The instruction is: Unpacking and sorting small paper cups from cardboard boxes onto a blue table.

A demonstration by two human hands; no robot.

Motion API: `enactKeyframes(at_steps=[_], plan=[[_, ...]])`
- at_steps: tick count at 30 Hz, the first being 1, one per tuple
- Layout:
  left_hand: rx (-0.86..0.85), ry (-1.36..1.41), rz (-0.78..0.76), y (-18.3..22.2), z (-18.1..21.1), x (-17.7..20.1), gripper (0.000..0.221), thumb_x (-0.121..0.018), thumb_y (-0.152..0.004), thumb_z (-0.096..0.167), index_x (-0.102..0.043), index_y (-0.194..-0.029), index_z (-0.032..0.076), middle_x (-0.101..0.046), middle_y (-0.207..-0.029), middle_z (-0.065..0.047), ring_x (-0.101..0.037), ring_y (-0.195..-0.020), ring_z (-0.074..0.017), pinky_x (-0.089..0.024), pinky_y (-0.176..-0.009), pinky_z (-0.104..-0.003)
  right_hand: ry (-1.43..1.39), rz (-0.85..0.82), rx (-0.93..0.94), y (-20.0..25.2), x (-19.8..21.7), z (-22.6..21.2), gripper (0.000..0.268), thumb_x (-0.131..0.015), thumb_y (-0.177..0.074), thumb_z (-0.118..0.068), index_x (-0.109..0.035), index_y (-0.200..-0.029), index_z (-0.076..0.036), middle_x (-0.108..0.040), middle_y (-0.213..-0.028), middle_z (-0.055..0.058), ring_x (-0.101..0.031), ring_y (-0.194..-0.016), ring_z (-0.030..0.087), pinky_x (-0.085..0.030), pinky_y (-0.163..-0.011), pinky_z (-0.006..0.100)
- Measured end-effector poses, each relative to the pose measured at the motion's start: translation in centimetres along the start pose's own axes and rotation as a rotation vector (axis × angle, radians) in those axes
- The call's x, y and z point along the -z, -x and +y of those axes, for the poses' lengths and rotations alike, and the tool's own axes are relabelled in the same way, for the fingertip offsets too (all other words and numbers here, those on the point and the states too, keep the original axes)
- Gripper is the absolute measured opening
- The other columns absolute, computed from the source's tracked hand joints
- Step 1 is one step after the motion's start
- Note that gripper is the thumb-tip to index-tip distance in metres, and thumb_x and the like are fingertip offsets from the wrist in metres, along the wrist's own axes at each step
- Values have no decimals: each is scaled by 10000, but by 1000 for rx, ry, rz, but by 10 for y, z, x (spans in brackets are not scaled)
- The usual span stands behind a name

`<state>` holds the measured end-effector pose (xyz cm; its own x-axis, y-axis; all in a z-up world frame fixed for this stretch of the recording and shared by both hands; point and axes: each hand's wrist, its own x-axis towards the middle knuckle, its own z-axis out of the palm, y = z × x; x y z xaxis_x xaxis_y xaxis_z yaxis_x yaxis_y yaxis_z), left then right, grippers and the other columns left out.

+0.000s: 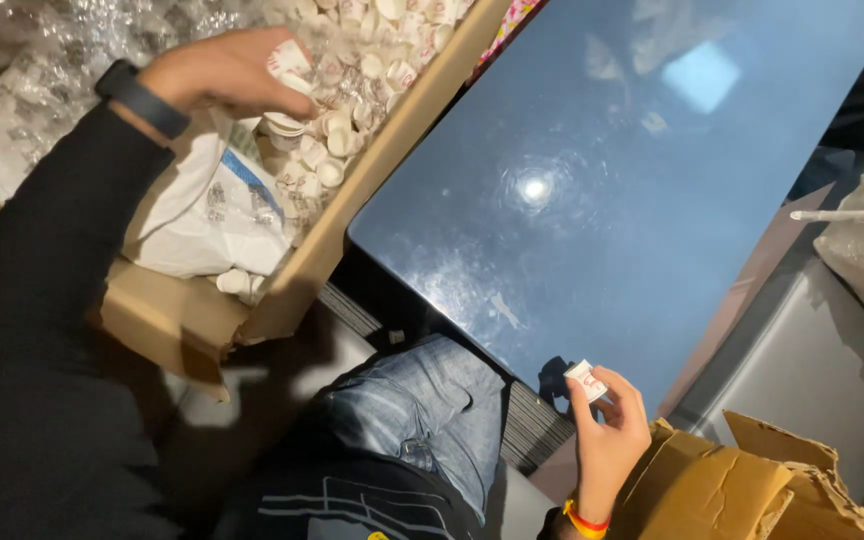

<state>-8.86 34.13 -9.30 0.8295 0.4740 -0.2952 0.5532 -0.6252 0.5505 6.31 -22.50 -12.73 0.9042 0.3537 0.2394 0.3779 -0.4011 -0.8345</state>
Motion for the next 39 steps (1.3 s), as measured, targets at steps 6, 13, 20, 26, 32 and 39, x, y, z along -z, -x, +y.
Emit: enactKeyframes(at_steps=[6, 13, 20, 26, 32, 39], plan=[[-43, 788, 36, 88, 36, 14, 469, -732, -907, 135, -568, -1345, 89, -680, -1142, -77, -705, -963, -161, -594, -726, -246, 172, 22, 155, -45, -21, -19, 265, -856, -866, -56, -713, -1088, -33, -699, -1116, 97, -688, -999, 236, -564, -828, 334], [-281, 1547, -201, 172, 92, -39, 475, -799, -926, 145, -531, -1299, 24, -607, -1382, -211, -677, -1201, -299, -626, -928, -387, 342, -268, 316, -82, -50, -13, 332, -849, -840, -103, -736, -1150, -67, -708, -1106, 130, -593, -1035, 355, -483, -916, 422], [-269, 1377, 22, 167, 183, -168, 731, -815, -759, 175, -479, -1399, 61, -571, -1450, -151, -589, -1313, -254, -505, -1114, -380, 215, -62, 380, -47, -39, -29, 600, -902, -797, -123, -616, -1314, -21, -631, -1254, 185, -607, -1170, 355, -510, -969, 420], [-317, 1017, 298, 46, 208, -261, 701, -891, -793, 169, -526, -1382, 60, -550, -1402, -122, -596, -1273, -249, -546, -1057, -382, -113, -164, 108, -6, -74, -34, 640, -888, -795, -62, -584, -1358, -48, -628, -1177, 107, -686, -966, 173, -560, -738, 274], [-568, 625, 208, 46, 206, -242, 765, -943, -712, 189, -536, -1348, 68, -495, -1472, -133, -567, -1332, -294, -510, -1078, -378, 31, -87, 330, -13, -91, -30, 591, -786, -873, 12, -552, -1415, -24, -549, -1430, 193, -629, -1267, 372, -567, -1021, 403], [-543, 692, 223, 36, 169, -260, 690, -948, -710, 150, -553, -1269, 65, -497, -1480, -142, -547, -1339, -298, -496, -1084, -379, 2, -55, 396, -19, -104, -39, 412, -778, -912, -9, -624, -1294, -28, -652, -1283, 157, -683, -1192, 344, -594, -989, 390]])
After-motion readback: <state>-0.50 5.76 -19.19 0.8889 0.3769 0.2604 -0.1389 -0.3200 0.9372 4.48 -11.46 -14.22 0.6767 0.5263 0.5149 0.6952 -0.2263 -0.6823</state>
